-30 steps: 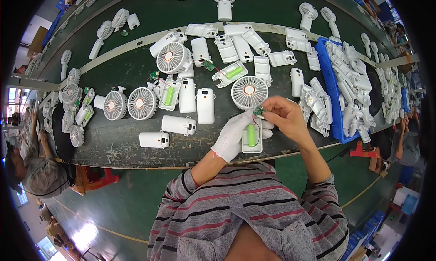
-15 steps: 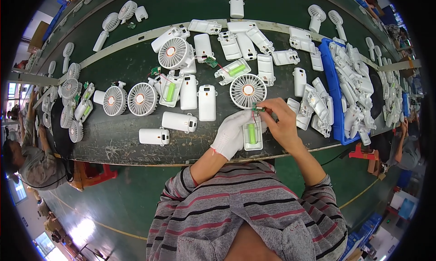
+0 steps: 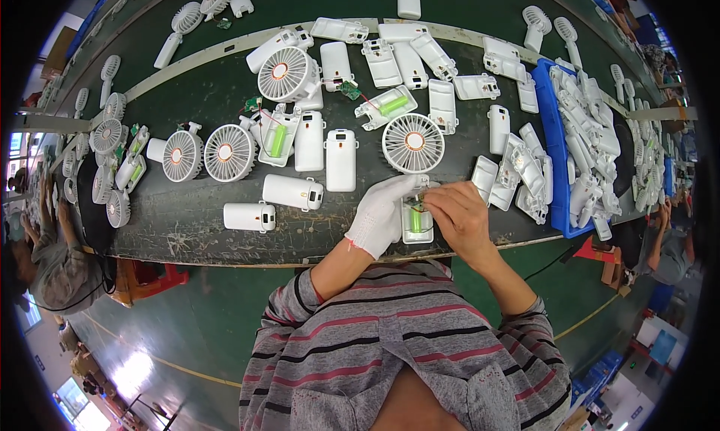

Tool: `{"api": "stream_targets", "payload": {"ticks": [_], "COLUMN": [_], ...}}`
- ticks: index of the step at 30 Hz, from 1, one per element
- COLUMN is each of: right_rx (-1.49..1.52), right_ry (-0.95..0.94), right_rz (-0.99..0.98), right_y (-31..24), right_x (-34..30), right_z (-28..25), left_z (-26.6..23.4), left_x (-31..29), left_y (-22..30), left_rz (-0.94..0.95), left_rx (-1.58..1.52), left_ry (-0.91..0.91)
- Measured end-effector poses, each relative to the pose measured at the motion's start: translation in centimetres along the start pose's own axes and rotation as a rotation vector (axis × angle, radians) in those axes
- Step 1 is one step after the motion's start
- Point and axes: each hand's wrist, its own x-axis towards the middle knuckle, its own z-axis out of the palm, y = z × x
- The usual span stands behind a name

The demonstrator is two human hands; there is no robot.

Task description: The person assembles portable electric fans by connecting internal wiring and circuit boards into the handle casing, attaching the fan head and outer plastic covers, and placing assembled fans onto the conveyor belt.

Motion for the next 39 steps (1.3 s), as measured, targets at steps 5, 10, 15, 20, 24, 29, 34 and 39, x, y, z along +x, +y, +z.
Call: {"api": "stream_targets", "payload": {"ticks": [5, 10, 15, 20, 24, 29, 34, 39], "right_rx": [0.329, 0.503, 0.459, 0.555, 0.52, 0.508, 0.379, 0.375], "right_ry": [-0.054, -0.04, -0.147, -0.182, -0.176, -0.159, -0.103, -0.078], "right_rz": [0.474, 0.574, 0.405, 0.39, 0.182, 0.118, 0.111, 0.271], "right_y": [0.5, 1.8, 1.9, 1.8, 1.7, 1.7, 1.6, 1.7], "right_x": [0.3, 0.4, 1.0, 0.6, 1.0, 1.1, 0.8, 0.9], "right_z": [0.3, 0.5, -0.2, -0.3, -0.2, 0.1, 0.1, 0.3], "left_z": [0.3, 0.5, 0.3, 0.6, 0.1, 0.2, 0.5, 0.4], "left_x": [0.1, 0.0, -0.1, 0.0, 0.1, 0.1, -0.1, -0.1], "left_y": [0.0, 0.2, 0.2, 0.0, 0.0, -0.1, 0.2, 0.1], "left_rz": [0.016, -0.006, -0.01, 0.05, 0.015, 0.042, 0.03, 0.051], "left_rx": [-0.024, 0.014, 0.017, 0.021, 0.007, 0.021, 0.055, 0.028], "left_ry": [0.015, 0.021, 0.015, 0.025, -0.012, 0.038, 0.067, 0.05]}}
